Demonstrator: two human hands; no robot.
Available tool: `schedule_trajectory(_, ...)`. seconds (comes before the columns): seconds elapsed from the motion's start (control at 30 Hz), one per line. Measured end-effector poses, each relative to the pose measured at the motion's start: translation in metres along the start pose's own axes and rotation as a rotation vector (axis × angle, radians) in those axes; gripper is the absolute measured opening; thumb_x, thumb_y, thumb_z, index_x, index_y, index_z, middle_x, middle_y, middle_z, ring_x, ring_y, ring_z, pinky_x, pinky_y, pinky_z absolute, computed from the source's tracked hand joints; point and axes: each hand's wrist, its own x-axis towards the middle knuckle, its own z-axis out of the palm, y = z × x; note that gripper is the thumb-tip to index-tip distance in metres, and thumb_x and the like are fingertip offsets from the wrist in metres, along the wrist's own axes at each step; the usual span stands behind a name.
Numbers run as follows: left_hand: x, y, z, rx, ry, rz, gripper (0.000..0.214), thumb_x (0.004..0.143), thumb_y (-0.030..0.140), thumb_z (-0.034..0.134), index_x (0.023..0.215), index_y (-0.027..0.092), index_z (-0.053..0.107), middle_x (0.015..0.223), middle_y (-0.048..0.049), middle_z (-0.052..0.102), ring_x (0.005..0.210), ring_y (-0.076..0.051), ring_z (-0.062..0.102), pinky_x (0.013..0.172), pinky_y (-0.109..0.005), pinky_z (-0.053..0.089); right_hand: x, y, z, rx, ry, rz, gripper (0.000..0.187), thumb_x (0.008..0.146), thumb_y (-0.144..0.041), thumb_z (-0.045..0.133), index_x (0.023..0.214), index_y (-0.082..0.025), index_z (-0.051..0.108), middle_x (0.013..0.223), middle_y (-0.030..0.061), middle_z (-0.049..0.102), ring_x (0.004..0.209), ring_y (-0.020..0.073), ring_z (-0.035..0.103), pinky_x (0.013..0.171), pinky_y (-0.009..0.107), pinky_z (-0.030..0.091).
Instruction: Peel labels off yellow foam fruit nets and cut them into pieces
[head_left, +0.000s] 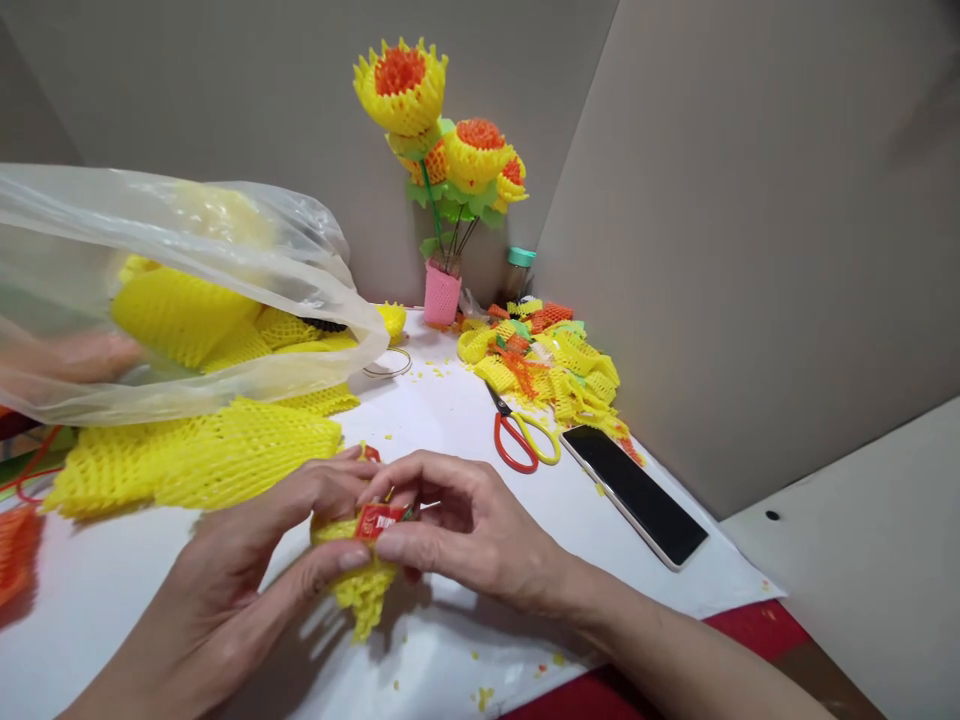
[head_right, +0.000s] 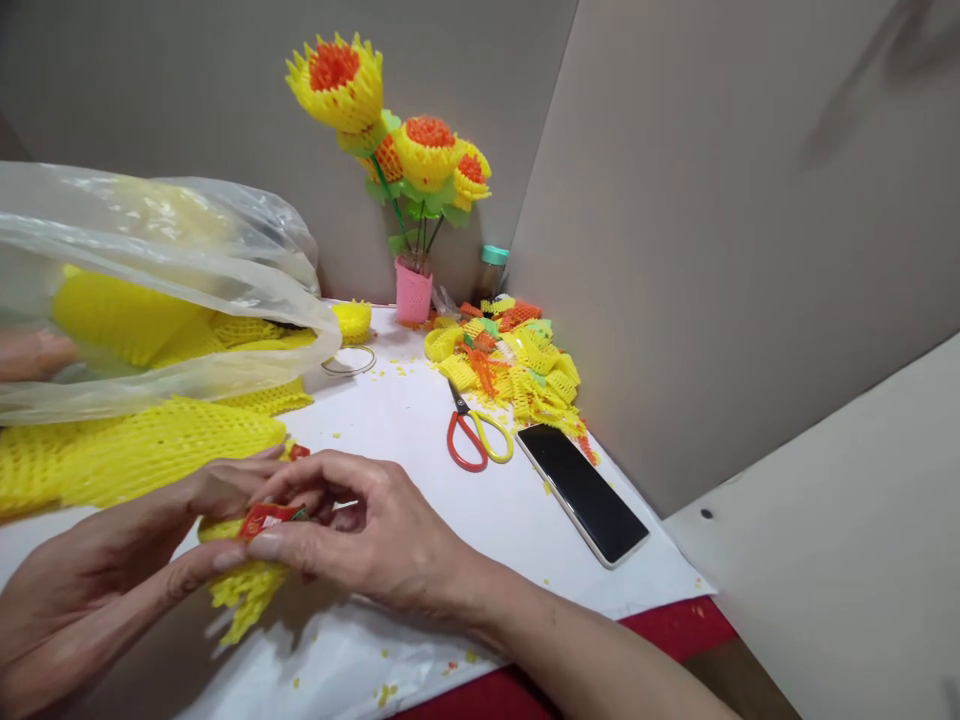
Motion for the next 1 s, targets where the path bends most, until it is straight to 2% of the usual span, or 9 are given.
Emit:
schedule_trajectory(0.1, -0.001, 0.011, 0.003, -0.068, 0.06, -0.061, 0.009, 0.081, 0.045, 0.072, 0.076, 0.039, 0.078, 0.085, 0.0051, 0.077, 0.09, -0.022, 0.069, 0.084, -0.023, 0.049, 0.0, -0.002, -0.001, -0.105, -0.005, -0.034, 0.018, 0.083, -0.029, 0.075, 0.091, -0.017, 0.065, 0.09, 0.0001, 0.062, 0.072, 0.0087, 0.053, 0.063, 0.019, 0.044)
schedule_trajectory(0.17, -0.001, 0.016, 0.005, -0.101, 0.077, -0.087, 0.011, 0.079, 0.048, 0.073, 0.074, 0.039, 0.079, 0.078, 0.0042, 0.076, 0.078, -0.022, 0.067, 0.074, -0.024, 0.05, -0.002, -0.003, -0.001, -0.102, -0.008, -0.056, 0.016, 0.084, -0.03, 0.073, 0.091, -0.018, 0.064, 0.091, 0.0005, 0.063, 0.074, 0.0097, 0.053, 0.065, 0.021, 0.045)
schedule_trajectory(0.3, -0.004, 0.017, 0.007, -0.048, 0.132, -0.152, 0.017, 0.077, 0.054, 0.07, 0.072, 0.039, 0.077, 0.07, 0.0046, 0.073, 0.071, -0.021, 0.062, 0.06, -0.023, 0.046, -0.005, -0.003, -0.001, -0.015, -0.032, -0.044, 0.02, 0.086, -0.036, 0.071, 0.093, -0.02, 0.061, 0.082, -0.0017, 0.057, 0.067, 0.0097, 0.052, 0.061, 0.021, 0.045)
schedule_trajectory(0.37, -0.006, 0.017, 0.007, -0.027, 0.152, -0.169, 0.018, 0.077, 0.056, 0.069, 0.072, 0.04, 0.076, 0.07, 0.0056, 0.073, 0.071, -0.02, 0.062, 0.058, -0.022, 0.045, -0.005, -0.004, -0.003, -0.014, -0.056, -0.04, 0.025, 0.086, -0.041, 0.072, 0.091, -0.019, 0.06, 0.079, -0.002, 0.056, 0.067, 0.01, 0.052, 0.061, 0.022, 0.044)
schedule_trajectory(0.5, -0.006, 0.019, 0.005, -0.036, 0.135, -0.171, 0.015, 0.075, 0.053, 0.071, 0.07, 0.041, 0.078, 0.07, 0.0061, 0.076, 0.07, -0.019, 0.064, 0.063, -0.02, 0.048, -0.001, -0.005, -0.008, -0.101, -0.069, -0.012, 0.03, 0.086, -0.046, 0.072, 0.086, -0.017, 0.063, 0.084, 0.0014, 0.062, 0.075, 0.0125, 0.056, 0.07, 0.025, 0.047)
schedule_trajectory(0.63, -0.003, 0.023, 0.004, 0.004, 0.097, -0.202, 0.016, 0.072, 0.056, 0.071, 0.065, 0.042, 0.078, 0.065, 0.0069, 0.075, 0.066, -0.018, 0.065, 0.057, -0.019, 0.046, 0.001, -0.006, -0.011, -0.127, -0.076, 0.025, 0.025, 0.082, -0.036, 0.078, 0.082, -0.016, 0.064, 0.08, -0.0004, 0.063, 0.072, 0.0102, 0.054, 0.07, 0.023, 0.044)
schedule_trajectory(0.77, -0.001, 0.025, 0.005, 0.007, 0.053, -0.204, 0.018, 0.072, 0.056, 0.071, 0.062, 0.042, 0.077, 0.063, 0.0067, 0.074, 0.064, -0.018, 0.065, 0.058, -0.02, 0.047, 0.0, -0.006, -0.009, -0.119, -0.083, 0.033, 0.019, 0.079, -0.023, 0.078, 0.08, -0.016, 0.061, 0.076, -0.002, 0.06, 0.068, 0.0094, 0.051, 0.067, 0.022, 0.043)
schedule_trajectory(0.87, -0.001, 0.024, 0.004, 0.011, 0.015, -0.213, 0.022, 0.073, 0.057, 0.07, 0.06, 0.04, 0.076, 0.061, 0.0056, 0.073, 0.063, -0.018, 0.065, 0.055, -0.02, 0.046, -0.003, -0.004, -0.006, -0.234, -0.079, -0.064, 0.013, 0.081, -0.013, 0.069, 0.079, -0.017, 0.057, 0.075, -0.0022, 0.057, 0.067, 0.01, 0.051, 0.067, 0.023, 0.045)
schedule_trajectory(1.0, -0.002, 0.015, 0.0, 0.023, -0.021, -0.177, 0.028, 0.075, 0.061, 0.068, 0.062, 0.037, 0.077, 0.065, 0.0031, 0.074, 0.065, -0.02, 0.066, 0.05, -0.021, 0.047, -0.005, -0.001, -0.001, -0.407, -0.012, -0.284, 0.018, 0.076, -0.007, 0.064, 0.075, -0.019, 0.05, 0.077, -0.0026, 0.055, 0.069, 0.0097, 0.05, 0.068, 0.022, 0.045)
